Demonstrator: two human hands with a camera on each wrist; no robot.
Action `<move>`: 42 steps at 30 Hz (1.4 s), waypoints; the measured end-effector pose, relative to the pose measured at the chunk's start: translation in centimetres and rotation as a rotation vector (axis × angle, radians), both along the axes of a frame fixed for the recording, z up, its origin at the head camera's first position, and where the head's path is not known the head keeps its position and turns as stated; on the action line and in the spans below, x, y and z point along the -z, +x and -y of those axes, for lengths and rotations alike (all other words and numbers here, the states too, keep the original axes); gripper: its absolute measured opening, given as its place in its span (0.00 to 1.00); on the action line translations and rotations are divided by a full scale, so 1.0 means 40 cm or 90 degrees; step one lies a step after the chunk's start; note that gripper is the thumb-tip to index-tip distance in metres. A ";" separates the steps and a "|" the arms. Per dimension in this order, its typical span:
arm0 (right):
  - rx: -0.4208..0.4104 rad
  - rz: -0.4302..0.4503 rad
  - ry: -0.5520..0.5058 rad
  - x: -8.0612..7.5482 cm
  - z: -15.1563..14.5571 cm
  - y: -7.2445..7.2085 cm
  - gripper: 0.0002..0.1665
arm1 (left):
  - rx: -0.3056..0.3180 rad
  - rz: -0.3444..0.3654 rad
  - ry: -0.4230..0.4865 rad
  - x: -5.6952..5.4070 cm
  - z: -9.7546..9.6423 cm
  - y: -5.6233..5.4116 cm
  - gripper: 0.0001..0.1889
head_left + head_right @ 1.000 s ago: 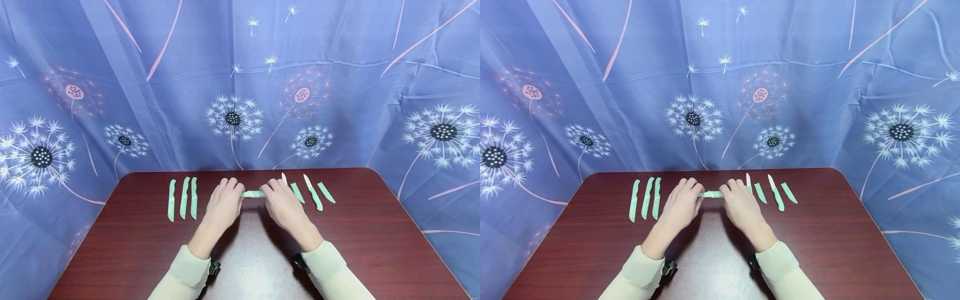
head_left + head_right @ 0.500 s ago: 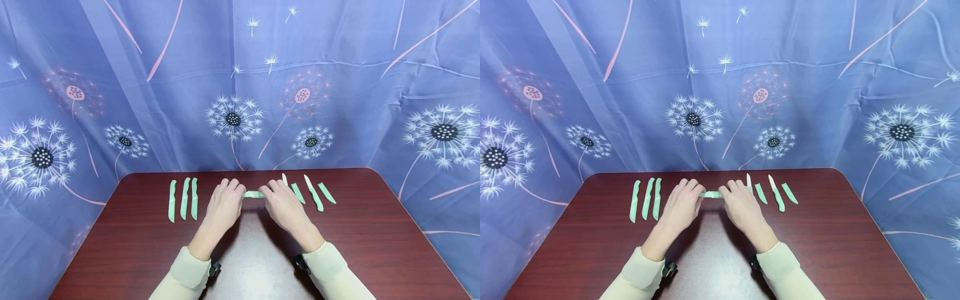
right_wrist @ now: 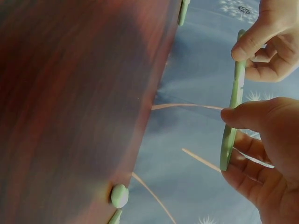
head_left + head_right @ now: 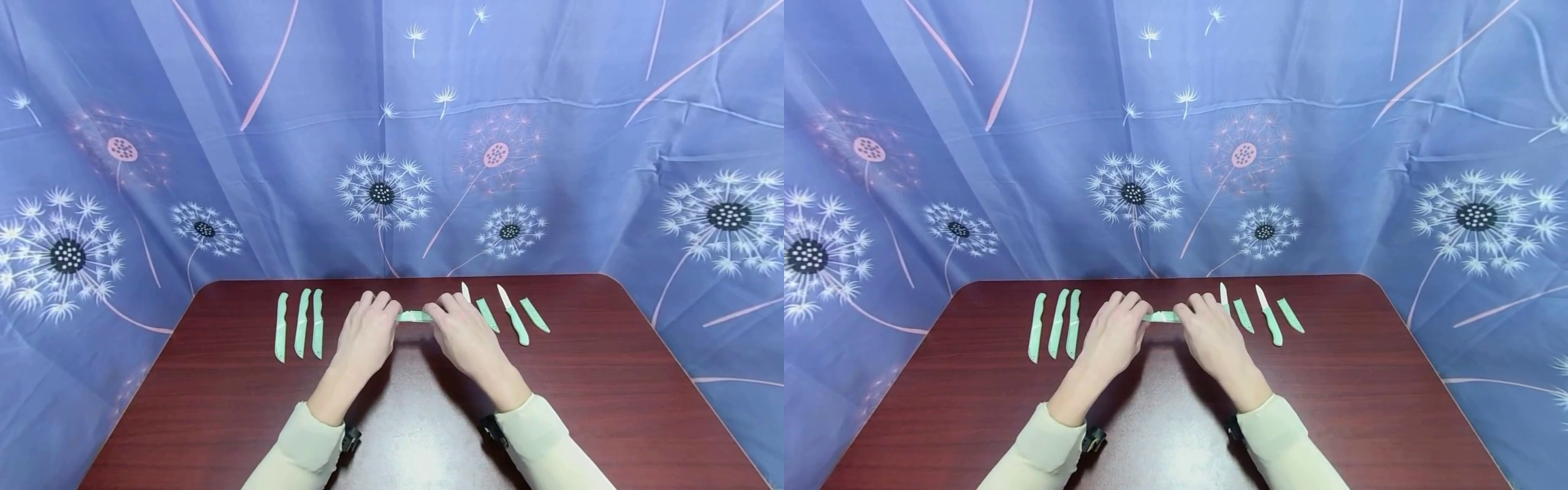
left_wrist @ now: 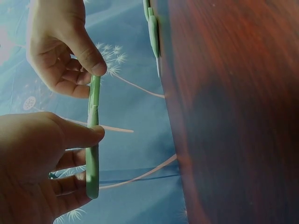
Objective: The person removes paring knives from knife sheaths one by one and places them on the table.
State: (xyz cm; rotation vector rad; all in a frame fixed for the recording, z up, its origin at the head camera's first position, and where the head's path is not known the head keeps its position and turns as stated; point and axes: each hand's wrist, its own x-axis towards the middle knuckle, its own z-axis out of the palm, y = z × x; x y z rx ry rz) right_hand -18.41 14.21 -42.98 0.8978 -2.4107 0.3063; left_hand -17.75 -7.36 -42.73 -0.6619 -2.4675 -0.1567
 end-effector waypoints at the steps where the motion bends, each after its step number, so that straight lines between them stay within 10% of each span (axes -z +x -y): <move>1: 0.000 0.001 0.000 0.000 0.000 0.000 0.14 | -0.001 0.001 0.000 0.000 0.000 0.000 0.08; 42: -0.001 0.000 0.006 -0.004 -0.008 -0.004 0.14 | 0.013 -0.004 0.029 -0.002 0.008 -0.003 0.09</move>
